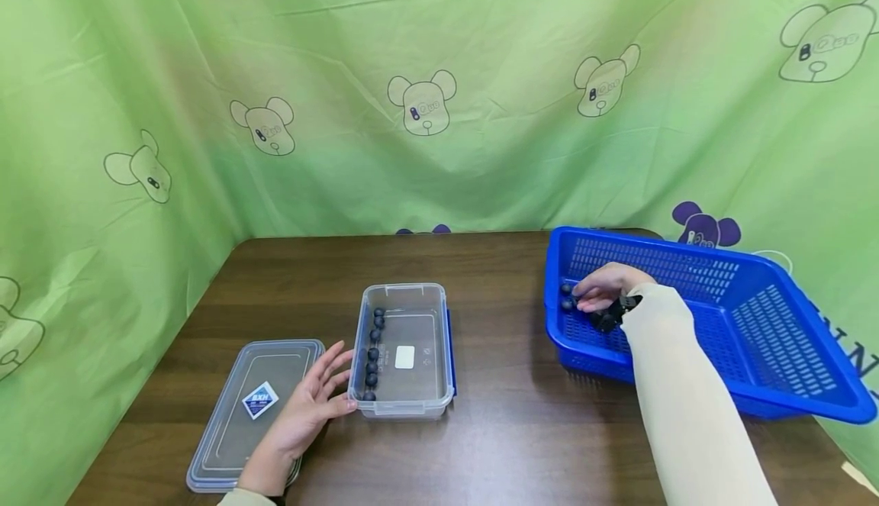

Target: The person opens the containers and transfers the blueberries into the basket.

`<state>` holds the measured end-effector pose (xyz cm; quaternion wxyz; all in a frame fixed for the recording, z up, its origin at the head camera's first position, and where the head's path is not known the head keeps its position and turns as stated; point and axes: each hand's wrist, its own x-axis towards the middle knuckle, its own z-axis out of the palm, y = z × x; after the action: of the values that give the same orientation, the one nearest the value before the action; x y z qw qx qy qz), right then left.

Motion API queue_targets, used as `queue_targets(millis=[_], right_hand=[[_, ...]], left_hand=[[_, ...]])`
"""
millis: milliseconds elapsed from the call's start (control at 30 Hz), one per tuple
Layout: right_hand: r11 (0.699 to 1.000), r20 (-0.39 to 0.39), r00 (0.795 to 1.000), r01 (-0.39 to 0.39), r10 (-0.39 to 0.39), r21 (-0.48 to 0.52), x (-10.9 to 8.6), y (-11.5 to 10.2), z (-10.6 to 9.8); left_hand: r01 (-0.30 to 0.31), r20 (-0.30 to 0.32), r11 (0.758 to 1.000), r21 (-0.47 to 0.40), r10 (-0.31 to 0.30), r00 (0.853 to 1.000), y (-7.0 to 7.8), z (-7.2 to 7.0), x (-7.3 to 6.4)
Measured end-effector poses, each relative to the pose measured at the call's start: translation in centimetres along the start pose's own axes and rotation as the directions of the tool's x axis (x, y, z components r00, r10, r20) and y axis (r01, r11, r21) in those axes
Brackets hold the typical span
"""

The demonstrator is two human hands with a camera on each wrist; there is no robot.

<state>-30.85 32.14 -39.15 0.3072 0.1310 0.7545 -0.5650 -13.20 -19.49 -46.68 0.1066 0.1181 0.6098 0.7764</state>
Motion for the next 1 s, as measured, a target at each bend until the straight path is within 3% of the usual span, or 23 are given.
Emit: queue_targets(millis=[400, 633, 1000], right_hand=[[0.977, 0.085, 0.983, 0.147, -0.161, 0.152, -0.9, -1.7, -0.4], [0.964, 0.051, 0.971, 0.223, -0.232, 0.144, -1.7, -2.6, -0.2], [0.943, 0.069, 0.944, 0.312, -0.321, 0.119, -2.7, -4.5, 1.1]], left_hand=[[0.015, -0.013, 1.0, 0.004, -0.015, 1.0, 0.2, 0.0, 0.0], [0.015, -0.013, 1.0, 0.008, -0.015, 1.0, 0.1, 0.0, 0.1], [0.01, -0.012, 1.0, 0.009, -0.01, 1.0, 0.1, 0.0, 0.1]])
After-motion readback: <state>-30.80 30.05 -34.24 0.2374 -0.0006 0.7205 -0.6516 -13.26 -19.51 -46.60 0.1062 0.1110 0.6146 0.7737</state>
